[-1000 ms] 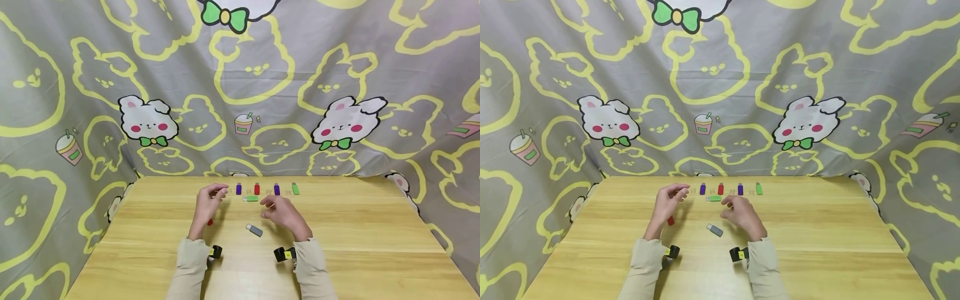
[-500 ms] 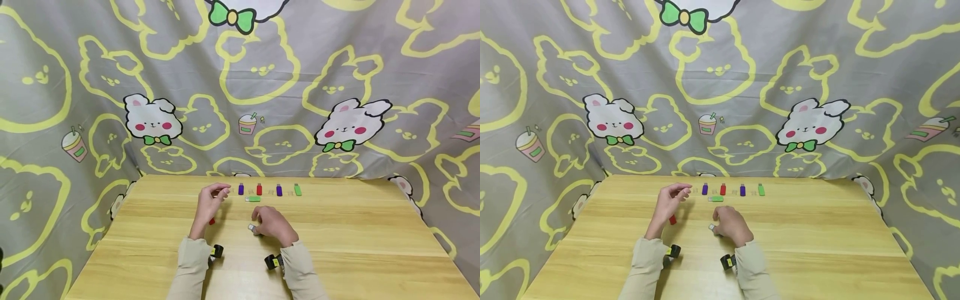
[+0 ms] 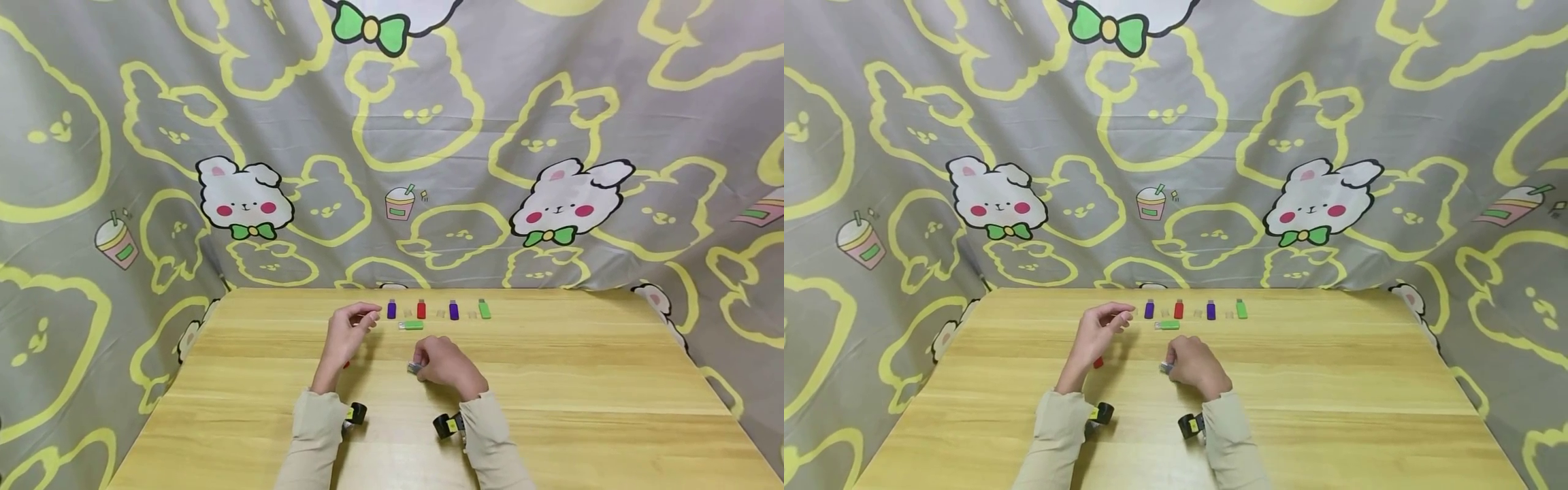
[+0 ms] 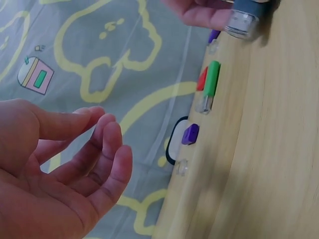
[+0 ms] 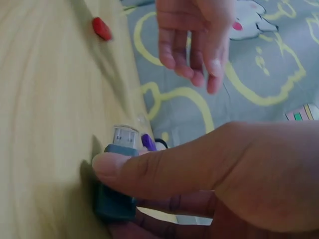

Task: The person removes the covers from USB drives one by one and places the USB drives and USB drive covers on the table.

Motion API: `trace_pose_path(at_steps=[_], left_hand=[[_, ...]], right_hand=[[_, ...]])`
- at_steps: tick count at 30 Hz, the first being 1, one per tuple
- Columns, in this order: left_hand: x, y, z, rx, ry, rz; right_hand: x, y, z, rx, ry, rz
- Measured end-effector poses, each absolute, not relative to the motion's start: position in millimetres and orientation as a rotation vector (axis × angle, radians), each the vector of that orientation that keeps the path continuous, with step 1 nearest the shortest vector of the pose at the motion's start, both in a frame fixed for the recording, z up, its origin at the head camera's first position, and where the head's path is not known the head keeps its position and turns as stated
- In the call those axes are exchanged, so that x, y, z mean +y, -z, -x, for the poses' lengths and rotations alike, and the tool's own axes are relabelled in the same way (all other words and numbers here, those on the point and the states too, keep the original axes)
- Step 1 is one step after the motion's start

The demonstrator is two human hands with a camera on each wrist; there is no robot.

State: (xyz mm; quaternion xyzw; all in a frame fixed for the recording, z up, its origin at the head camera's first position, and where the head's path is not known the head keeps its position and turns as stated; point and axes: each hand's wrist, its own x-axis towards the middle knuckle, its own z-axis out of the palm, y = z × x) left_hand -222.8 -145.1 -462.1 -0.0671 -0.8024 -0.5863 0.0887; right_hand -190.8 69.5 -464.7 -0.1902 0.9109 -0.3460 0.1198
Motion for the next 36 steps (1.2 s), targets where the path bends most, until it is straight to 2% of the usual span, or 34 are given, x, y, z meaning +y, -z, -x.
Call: trace_pose_path(at_steps=[4, 9, 16, 36], left_hand=[[-141.1, 457.0, 218.8, -2.397, 1.760, 0.209], [-134.7, 430.8, 204.4, -2.412, 1.796, 0.266], [-132.5, 456.5, 220.3, -2.391, 1.840, 0.306], [-108.2, 450.2, 212.1, -2.448, 1.917, 0.461]], right_hand=[[79.3, 464.6, 196.2, 2.671, 1.085, 0.490], [89.4, 457.4, 201.6, 2.632, 1.239, 0.437], [94.0, 447.5, 204.9, 2.702, 1.384, 0.474], [96.9, 442.4, 209.0, 2.764, 1.602, 0.497]])
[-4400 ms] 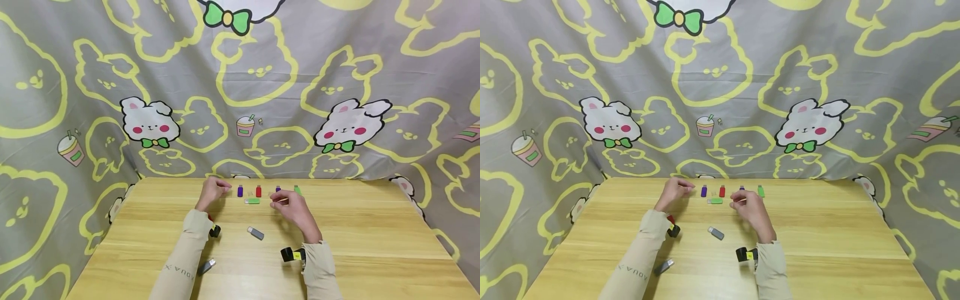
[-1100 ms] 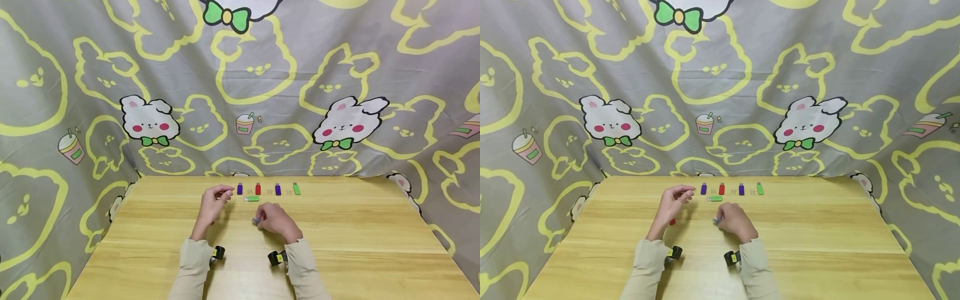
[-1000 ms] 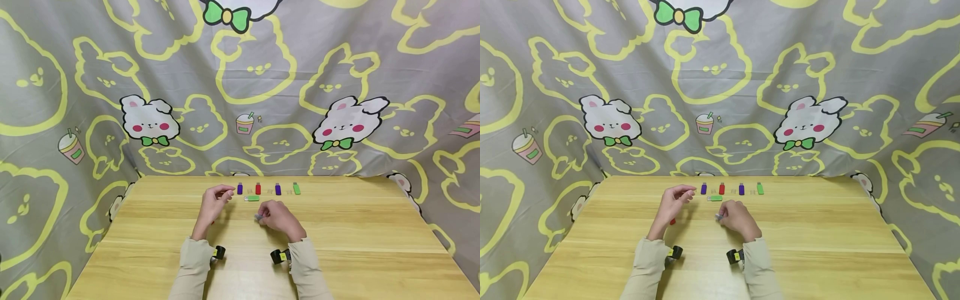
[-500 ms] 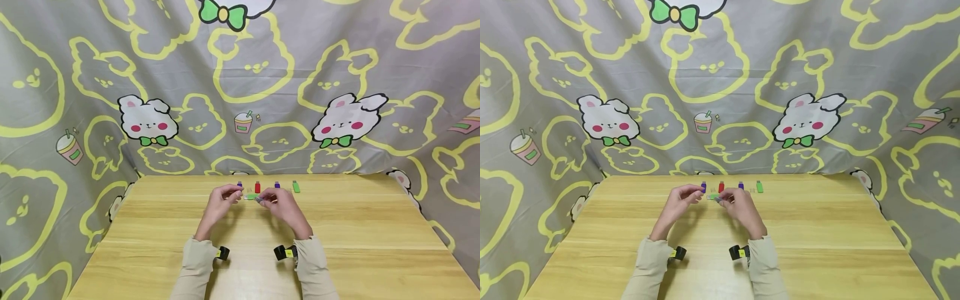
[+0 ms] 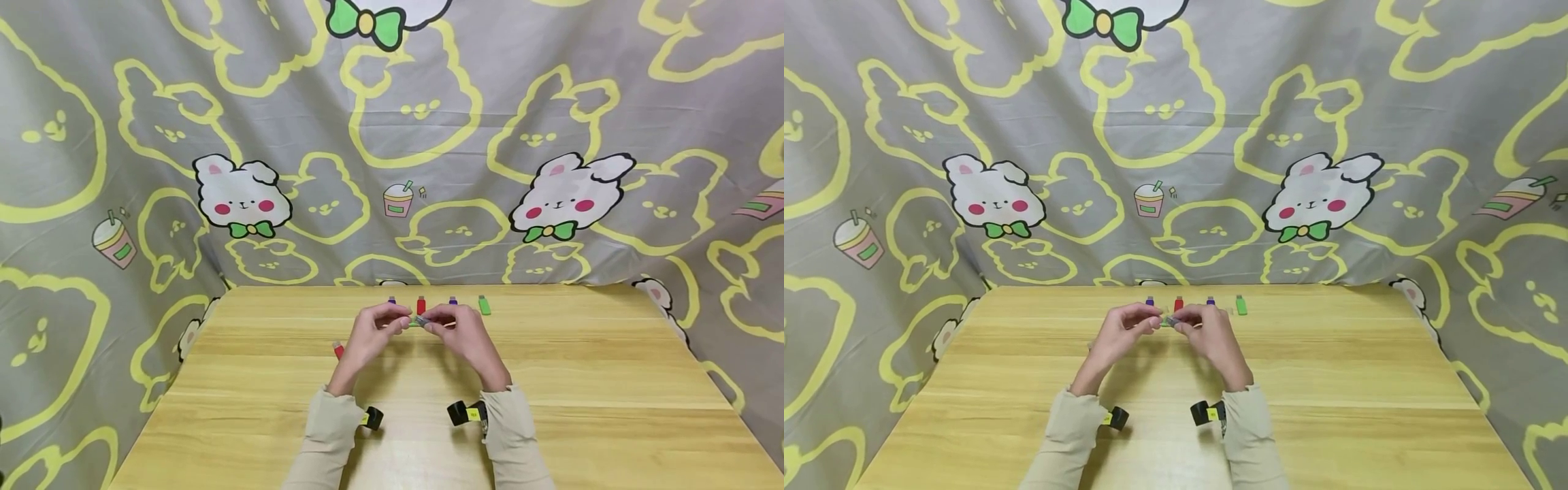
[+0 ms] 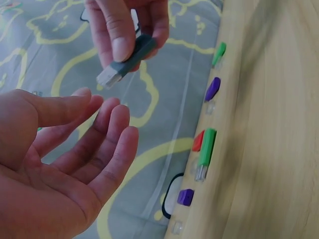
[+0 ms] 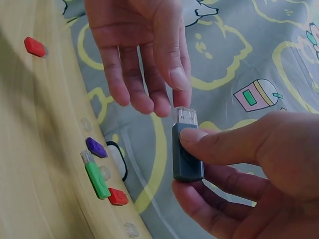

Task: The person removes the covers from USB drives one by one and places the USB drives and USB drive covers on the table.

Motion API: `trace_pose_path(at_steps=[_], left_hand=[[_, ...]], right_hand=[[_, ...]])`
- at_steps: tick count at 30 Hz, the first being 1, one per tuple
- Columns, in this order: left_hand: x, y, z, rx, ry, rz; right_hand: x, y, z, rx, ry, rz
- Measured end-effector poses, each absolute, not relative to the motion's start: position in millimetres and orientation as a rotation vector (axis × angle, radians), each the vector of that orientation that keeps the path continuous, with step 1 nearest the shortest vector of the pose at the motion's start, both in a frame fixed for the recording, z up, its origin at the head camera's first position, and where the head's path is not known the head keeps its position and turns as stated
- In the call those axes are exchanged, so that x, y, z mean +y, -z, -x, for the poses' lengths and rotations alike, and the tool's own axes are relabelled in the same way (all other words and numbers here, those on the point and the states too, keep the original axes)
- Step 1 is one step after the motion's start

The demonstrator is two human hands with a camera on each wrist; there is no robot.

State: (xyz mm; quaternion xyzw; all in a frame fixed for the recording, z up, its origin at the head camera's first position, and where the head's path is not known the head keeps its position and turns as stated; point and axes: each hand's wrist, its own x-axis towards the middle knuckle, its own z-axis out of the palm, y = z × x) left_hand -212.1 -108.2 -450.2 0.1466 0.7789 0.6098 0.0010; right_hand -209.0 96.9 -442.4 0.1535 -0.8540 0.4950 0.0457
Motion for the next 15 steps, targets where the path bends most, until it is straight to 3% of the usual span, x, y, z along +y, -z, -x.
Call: trace_pose_path(at_steps=[15], left_hand=[[-98.7, 448.2, 208.8, 2.392, -2.017, -0.457]], right_hand=[[93.5, 438.4, 207.9, -2.544, -1.613, -0.478]])
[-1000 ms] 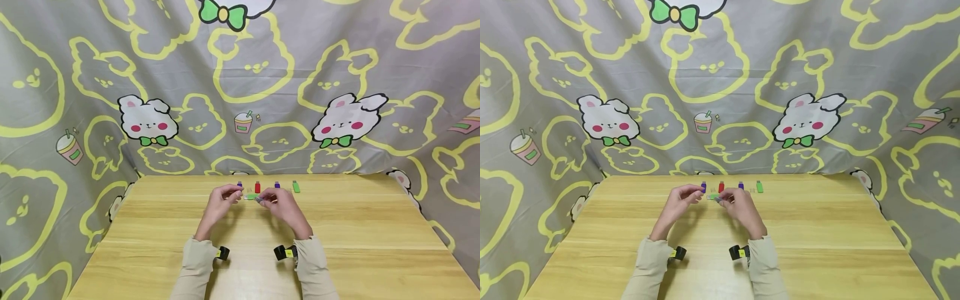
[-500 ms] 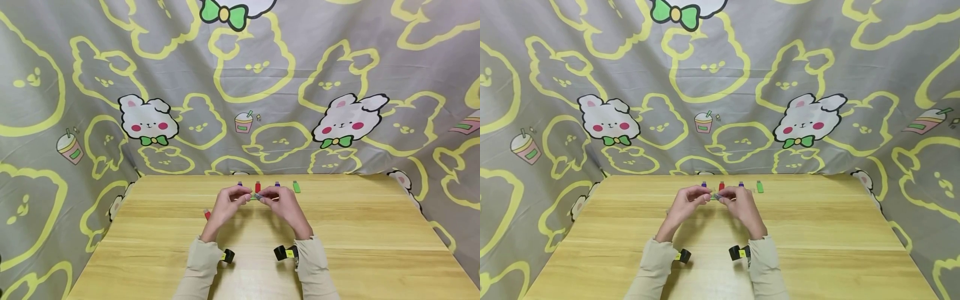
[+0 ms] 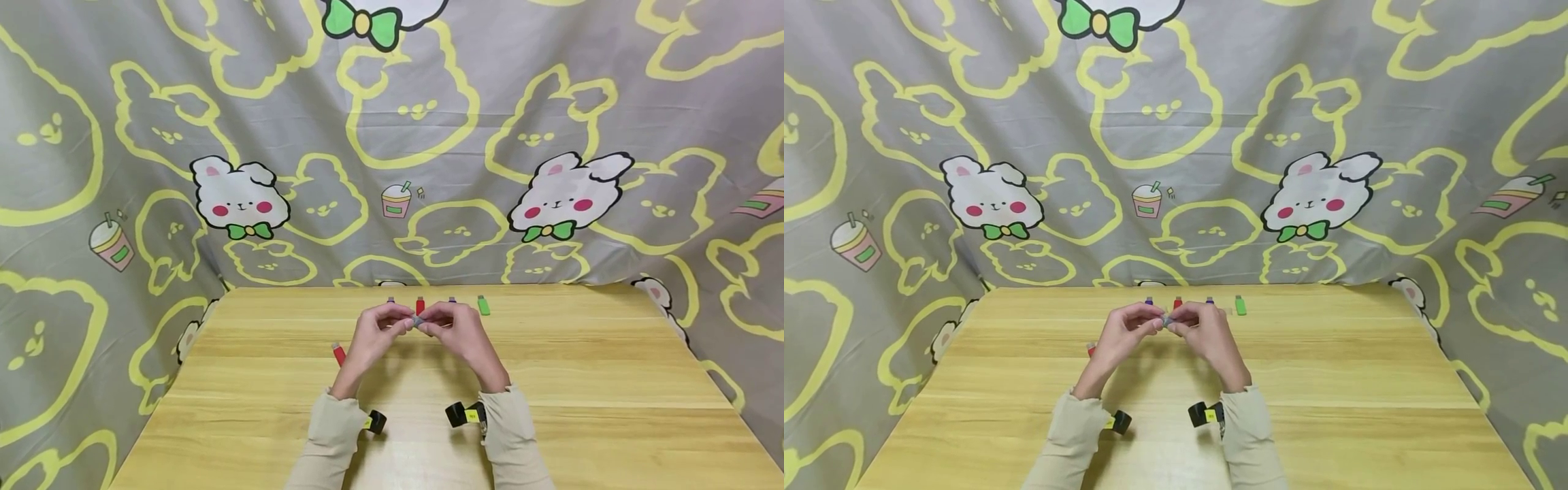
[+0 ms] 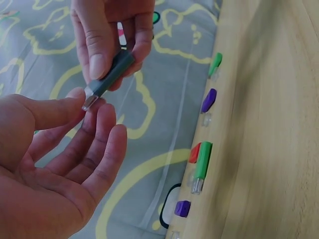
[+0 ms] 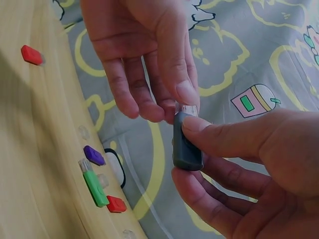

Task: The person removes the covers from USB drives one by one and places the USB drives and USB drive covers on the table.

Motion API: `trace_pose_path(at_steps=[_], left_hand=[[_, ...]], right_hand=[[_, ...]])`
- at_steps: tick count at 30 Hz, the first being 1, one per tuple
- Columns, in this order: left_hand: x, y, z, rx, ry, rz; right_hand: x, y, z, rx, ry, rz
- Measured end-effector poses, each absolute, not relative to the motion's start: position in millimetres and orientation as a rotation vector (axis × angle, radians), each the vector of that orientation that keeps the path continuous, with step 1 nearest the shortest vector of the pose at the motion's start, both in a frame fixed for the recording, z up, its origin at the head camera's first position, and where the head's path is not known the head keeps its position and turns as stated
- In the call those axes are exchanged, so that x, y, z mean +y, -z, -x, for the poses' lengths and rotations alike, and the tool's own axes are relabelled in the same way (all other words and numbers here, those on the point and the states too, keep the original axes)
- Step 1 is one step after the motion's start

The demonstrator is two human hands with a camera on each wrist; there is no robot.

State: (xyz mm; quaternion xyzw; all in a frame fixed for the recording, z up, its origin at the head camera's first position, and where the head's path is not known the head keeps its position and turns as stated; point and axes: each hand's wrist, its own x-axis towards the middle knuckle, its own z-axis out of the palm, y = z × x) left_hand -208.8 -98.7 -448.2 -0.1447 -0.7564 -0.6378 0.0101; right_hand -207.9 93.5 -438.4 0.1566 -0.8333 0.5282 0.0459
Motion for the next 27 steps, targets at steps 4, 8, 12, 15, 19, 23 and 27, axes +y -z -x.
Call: trace_pose_path(at_steps=[4, 8, 12, 15, 19, 23, 27], left_hand=[[-97.7, 448.7, 208.9, -2.347, 1.994, 0.439], [-96.6, 449.0, 209.8, -2.358, 1.975, 0.425], [-96.0, 442.9, 208.2, -2.388, 1.956, 0.431], [-95.3, 429.8, 201.7, -2.398, 1.945, 0.448], [-93.8, 417.8, 193.3, -2.373, 1.930, 0.452], [-93.5, 418.0, 192.3, -2.363, 1.927, 0.431], [-94.7, 416.7, 192.3, -2.375, 1.914, 0.424]], right_hand=[[90.5, 437.6, 207.1, -2.539, -1.596, -0.504], [89.1, 438.0, 207.1, -2.551, -1.568, -0.498], [88.3, 438.3, 207.8, -2.564, -1.563, -0.484], [88.7, 437.8, 208.1, -2.574, -1.560, -0.478], [89.8, 437.0, 208.1, -2.583, -1.567, -0.487], [91.2, 437.1, 207.6, -2.587, -1.578, -0.503], [91.3, 437.3, 207.7, -2.588, -1.563, -0.512]])
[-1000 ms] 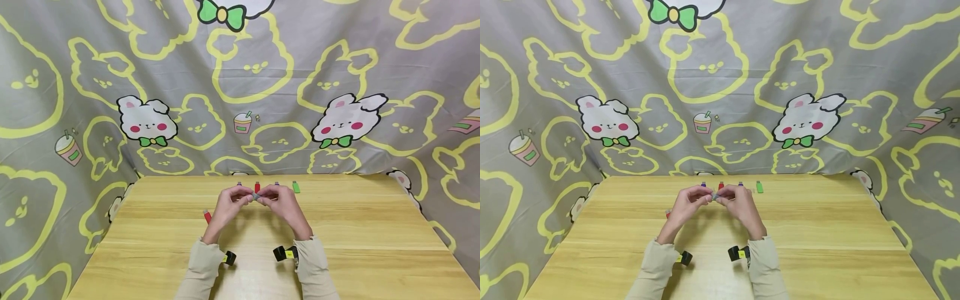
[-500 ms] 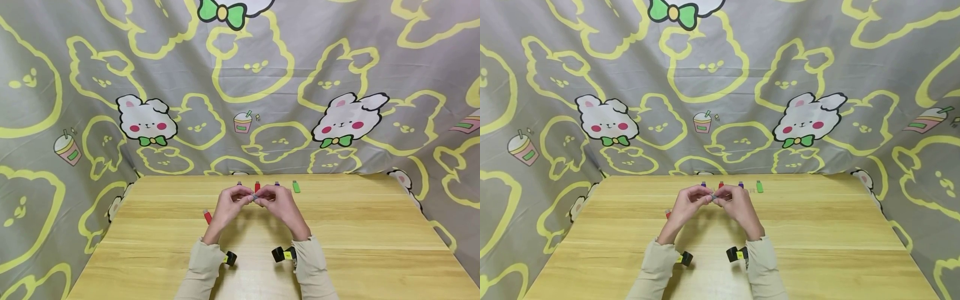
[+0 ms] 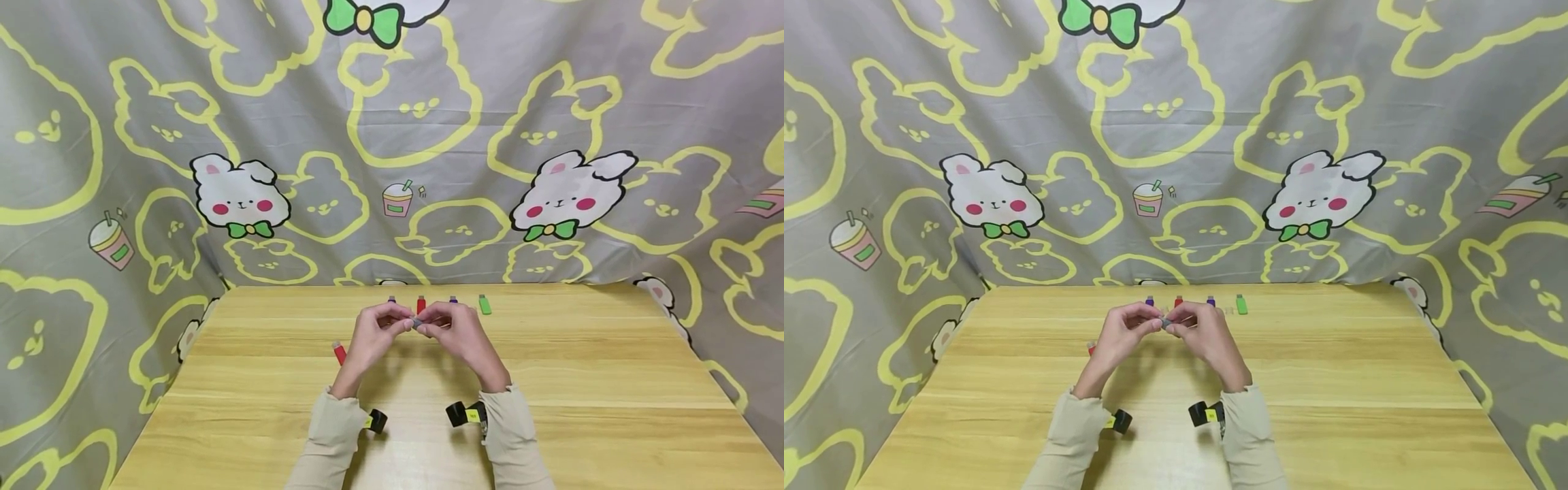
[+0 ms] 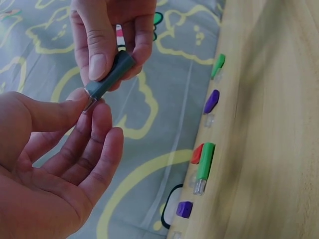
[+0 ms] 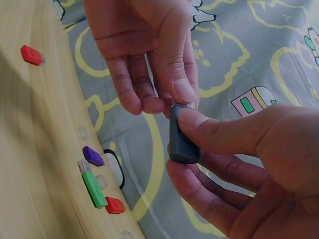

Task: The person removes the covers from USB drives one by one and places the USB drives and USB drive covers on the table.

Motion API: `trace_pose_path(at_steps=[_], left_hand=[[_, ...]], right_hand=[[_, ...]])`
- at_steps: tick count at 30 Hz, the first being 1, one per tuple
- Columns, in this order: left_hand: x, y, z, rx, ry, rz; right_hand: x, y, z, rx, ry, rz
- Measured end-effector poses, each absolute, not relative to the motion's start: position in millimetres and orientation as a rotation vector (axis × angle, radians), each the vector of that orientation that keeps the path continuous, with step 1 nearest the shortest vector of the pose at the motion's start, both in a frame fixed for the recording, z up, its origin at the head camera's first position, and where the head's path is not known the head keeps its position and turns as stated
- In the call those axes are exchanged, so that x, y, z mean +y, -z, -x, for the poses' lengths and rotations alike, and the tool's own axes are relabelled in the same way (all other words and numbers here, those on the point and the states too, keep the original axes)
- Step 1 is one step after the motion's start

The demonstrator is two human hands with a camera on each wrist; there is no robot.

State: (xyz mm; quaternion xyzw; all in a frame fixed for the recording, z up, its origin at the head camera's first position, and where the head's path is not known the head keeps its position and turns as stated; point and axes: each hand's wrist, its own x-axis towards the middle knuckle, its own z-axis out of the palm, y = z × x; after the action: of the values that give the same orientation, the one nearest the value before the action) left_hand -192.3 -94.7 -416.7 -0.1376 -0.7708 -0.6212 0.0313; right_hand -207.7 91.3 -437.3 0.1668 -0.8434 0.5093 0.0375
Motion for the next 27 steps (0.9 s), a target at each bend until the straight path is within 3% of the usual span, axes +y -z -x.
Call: trace_pose_path(at_steps=[9, 22, 27], left_hand=[[-96.4, 444.4, 208.6, -2.375, 1.926, 0.348], [-129.3, 435.9, 213.0, -2.209, 1.897, 0.199], [-129.4, 437.2, 214.6, -2.256, 1.931, 0.293]], right_hand=[[92.5, 436.0, 207.6, -2.596, -1.549, -0.513], [122.1, 434.8, 206.2, -2.711, -1.582, -0.436], [122.3, 435.7, 209.1, -2.682, -1.626, -0.548]])
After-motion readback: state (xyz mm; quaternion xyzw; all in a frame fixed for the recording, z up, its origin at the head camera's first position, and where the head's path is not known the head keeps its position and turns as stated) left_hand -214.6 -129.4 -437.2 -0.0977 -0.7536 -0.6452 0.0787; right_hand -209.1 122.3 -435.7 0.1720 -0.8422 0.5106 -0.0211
